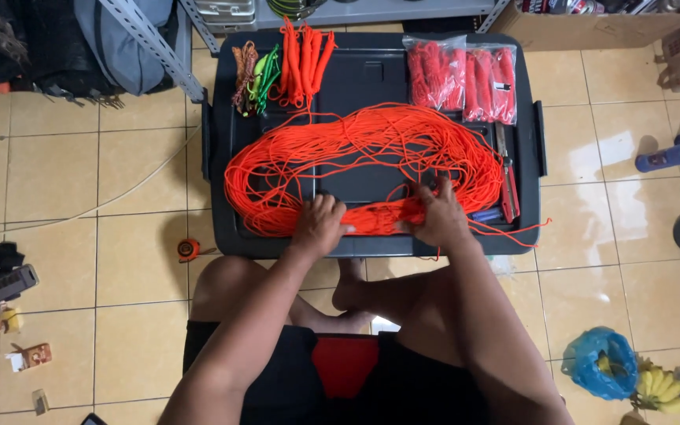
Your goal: Assembling pens by attaching red cords to components while untangling a large bundle of cord on a plastic bin.
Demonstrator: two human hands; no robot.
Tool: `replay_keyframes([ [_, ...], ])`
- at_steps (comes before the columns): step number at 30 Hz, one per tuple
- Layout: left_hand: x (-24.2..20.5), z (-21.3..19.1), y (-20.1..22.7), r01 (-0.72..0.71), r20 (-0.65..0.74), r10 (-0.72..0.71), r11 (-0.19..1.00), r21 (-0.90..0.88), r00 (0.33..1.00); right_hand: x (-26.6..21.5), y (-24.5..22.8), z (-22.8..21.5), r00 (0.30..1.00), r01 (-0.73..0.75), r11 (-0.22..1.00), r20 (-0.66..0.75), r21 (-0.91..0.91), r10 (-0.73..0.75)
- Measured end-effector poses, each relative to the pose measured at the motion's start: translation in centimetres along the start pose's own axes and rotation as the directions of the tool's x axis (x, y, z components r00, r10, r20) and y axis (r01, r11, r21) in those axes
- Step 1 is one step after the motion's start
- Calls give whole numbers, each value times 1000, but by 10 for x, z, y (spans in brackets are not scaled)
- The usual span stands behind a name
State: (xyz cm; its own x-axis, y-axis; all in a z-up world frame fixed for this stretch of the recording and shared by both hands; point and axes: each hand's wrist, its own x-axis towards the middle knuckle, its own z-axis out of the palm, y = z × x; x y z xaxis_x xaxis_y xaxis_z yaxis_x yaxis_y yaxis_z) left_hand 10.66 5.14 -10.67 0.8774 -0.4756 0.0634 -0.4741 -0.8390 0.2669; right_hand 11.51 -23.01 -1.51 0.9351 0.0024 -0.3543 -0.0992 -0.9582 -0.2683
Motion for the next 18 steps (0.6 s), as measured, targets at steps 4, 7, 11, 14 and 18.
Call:
replay_keyframes([
  [4, -1, 2, -7, 37, -19, -37, 998, -42, 999, 20, 81, 33, 964, 47, 986, -267, 159, -3],
  [7, -3, -5, -2, 73, -45, -75, 996, -44, 996, 9, 104, 22, 971, -176, 982, -174, -63, 163],
  [11, -6, -13, 10, 120, -80, -127, 989, -90, 989, -46, 40, -27, 972, -205, 979, 122, 14, 202],
  [14, -12, -41, 27, 131, -103, -146, 982, -138, 984, -37, 44, -13, 940, -248, 964, 217, -99, 264],
  [18, -18, -61, 54, 118, -176, -194, 922, -370, 965, -25, 62, 7, 947, -317, 948, 41, -36, 319],
])
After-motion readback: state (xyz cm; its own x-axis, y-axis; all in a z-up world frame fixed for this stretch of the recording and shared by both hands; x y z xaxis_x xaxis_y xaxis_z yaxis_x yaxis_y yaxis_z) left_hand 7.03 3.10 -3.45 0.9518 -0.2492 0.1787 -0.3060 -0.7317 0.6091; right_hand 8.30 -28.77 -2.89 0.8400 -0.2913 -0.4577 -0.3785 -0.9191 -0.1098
